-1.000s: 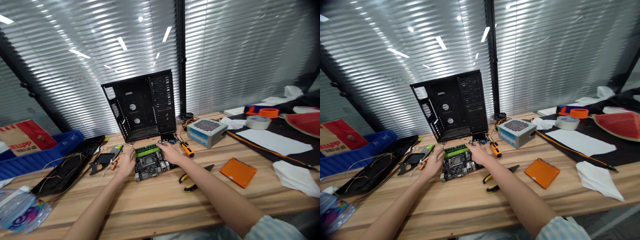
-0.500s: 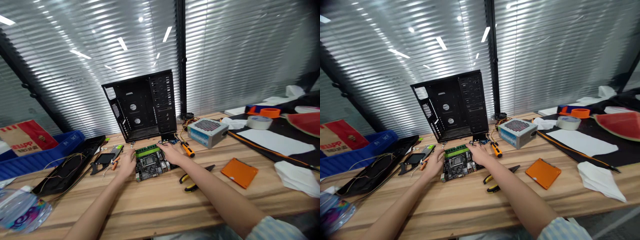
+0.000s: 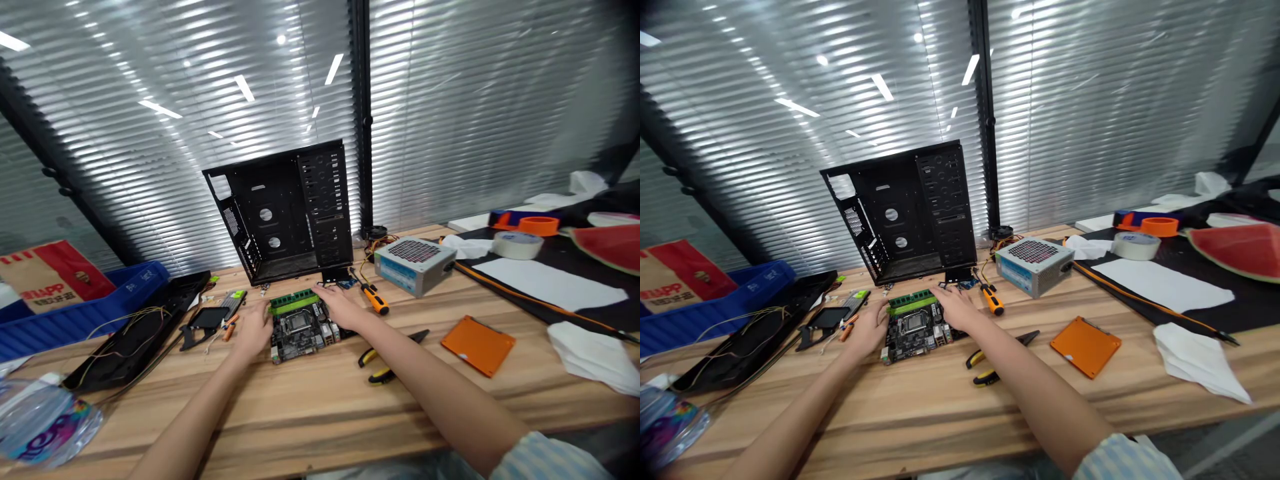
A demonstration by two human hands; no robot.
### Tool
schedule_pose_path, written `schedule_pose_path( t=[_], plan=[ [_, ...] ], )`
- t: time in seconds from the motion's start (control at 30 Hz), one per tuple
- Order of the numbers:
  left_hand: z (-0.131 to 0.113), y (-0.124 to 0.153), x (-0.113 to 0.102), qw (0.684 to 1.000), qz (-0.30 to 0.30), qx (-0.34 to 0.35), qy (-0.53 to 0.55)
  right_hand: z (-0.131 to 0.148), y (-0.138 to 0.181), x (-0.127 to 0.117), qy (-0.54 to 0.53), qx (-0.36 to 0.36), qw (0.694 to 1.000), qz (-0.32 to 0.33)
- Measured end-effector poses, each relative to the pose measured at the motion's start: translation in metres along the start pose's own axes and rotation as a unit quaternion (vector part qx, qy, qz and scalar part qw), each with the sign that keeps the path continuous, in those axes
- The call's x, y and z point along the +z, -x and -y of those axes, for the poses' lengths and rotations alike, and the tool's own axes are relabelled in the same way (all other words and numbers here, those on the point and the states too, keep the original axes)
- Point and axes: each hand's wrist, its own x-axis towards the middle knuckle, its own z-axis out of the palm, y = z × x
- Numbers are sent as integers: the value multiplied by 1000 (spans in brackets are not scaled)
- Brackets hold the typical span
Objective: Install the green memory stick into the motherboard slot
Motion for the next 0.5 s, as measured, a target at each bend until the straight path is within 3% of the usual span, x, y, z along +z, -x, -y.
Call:
schedule_pose_path(
  t=[0.3,0.5],
  plan=[
    [-2,2,-2,996,8,12,-83,5,1,-6,21,2,1000,15],
    [-2,2,-3,997,2,16,-81,14,5,-15,58,13,998,29]
  ],
)
